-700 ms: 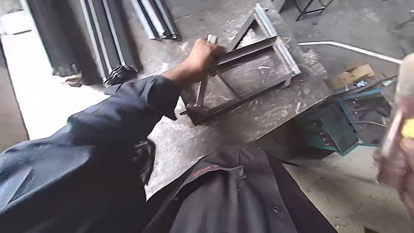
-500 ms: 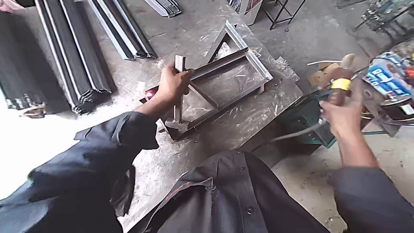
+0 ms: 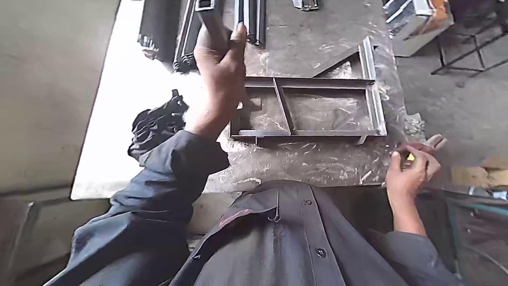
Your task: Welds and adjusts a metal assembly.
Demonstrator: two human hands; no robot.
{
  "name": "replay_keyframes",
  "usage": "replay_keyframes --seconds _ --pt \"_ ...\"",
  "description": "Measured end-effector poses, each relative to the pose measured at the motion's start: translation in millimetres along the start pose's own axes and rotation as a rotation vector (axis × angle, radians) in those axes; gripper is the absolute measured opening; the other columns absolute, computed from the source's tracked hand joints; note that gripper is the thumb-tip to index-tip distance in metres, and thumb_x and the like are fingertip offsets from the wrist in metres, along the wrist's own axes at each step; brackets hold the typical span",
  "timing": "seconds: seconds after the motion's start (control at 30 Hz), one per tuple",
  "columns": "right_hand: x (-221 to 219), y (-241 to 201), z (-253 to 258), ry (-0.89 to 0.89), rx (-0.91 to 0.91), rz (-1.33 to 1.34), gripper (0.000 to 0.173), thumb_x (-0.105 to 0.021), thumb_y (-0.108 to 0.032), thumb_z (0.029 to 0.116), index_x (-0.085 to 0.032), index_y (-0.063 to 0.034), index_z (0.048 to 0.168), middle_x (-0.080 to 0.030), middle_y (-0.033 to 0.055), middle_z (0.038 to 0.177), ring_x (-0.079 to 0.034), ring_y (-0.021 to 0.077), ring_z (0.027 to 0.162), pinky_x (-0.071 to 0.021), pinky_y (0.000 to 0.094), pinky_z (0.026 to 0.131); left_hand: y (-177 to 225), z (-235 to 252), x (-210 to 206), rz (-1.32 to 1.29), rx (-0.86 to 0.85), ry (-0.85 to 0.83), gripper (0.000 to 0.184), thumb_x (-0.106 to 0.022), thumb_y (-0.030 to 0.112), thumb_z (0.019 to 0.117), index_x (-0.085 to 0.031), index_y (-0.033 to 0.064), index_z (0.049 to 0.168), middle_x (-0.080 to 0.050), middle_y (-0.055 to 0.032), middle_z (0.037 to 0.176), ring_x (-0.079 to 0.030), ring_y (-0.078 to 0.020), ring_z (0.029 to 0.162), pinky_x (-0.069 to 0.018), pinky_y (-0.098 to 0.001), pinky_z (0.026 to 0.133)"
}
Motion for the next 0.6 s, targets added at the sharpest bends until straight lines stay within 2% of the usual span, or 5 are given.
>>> replay_keyframes --seconds 0.1,0.2,0.33,0.47,0.6 --pt "-19.5 -105.7 16.9 -0.52 0.04 0.575 0.045 -0.033 -0.029 0.1121 -0.069 -0.0028 0.12 -0.074 0.0061 0.102 -0.073 0.013 0.09 -0.0617 0.0317 0.083 47.4 -41.6 -55.4 0.206 -0.29 -0.075 0.016 -0.069 0.013 0.0977 -0.065 -0.0027 0.101 -0.068 -0.0046 0.086 -0.065 -0.0096 0.077 -0.0578 -0.0293 0.072" --pt "-18.0 -202.8 9.3 -1.108 -0.179 1.038 0.055 -0.028 -0.051 0.1101 -0.065 -0.0131 0.122 -0.073 0.0032 0.102 -0.072 0.0153 0.09 -0.0624 0.0362 0.078 74.6 -103.3 -128.3 0.261 -0.647 -0.336 0.008 -0.069 0.01 0.0913 -0.073 0.0026 0.09 -0.07 -0.0163 0.091 -0.066 -0.0301 0.093 -0.0493 -0.0485 0.084" --pt "-13.0 -224.4 14.9 -1.162 0.004 0.817 0.027 -0.04 -0.018 0.1079 -0.066 -0.0167 0.112 -0.066 -0.0047 0.087 -0.062 0.0021 0.075 -0.053 0.0209 0.066 74.9 -156.2 -140.1 0.476 -0.8 -0.403 0.012 -0.066 0.02 0.0977 -0.077 0.0203 0.1 -0.071 -0.0098 0.116 -0.062 -0.0274 0.12 -0.0401 -0.0532 0.105" --pt "-44.4 -196.3 20.3 -1.262 -0.152 0.741 0.025 -0.048 -0.011 0.1072 -0.061 -0.0093 0.128 -0.071 0.0029 0.091 -0.069 0.0074 0.074 -0.0604 0.0239 0.066 36.3 -173.0 -123.7 0.421 -0.619 -0.429 0.017 -0.063 0.01 0.0991 -0.077 0.0054 0.108 -0.072 -0.01 0.09 -0.068 -0.0256 0.091 -0.0533 -0.0415 0.081" --pt "-47.5 -201.1 17.1 -1.266 -0.141 0.593 0.052 -0.06 0.001 0.0957 -0.044 -0.0108 0.144 -0.072 0.0058 0.09 -0.071 0.0099 0.073 -0.0615 0.0245 0.068 28.6 -188.6 -139.6 0.423 -0.706 -0.523 0.022 -0.052 0.003 0.1036 -0.073 -0.0005 0.109 -0.073 -0.0135 0.094 -0.069 -0.0297 0.094 -0.0547 -0.0418 0.084"
Point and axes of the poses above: each hand's wrist, its own z-axis towards the middle knuckle, its own x-axis out of the back of the hand, y = z × x, the point moved 6 cm from there along z, towards the middle knuckle
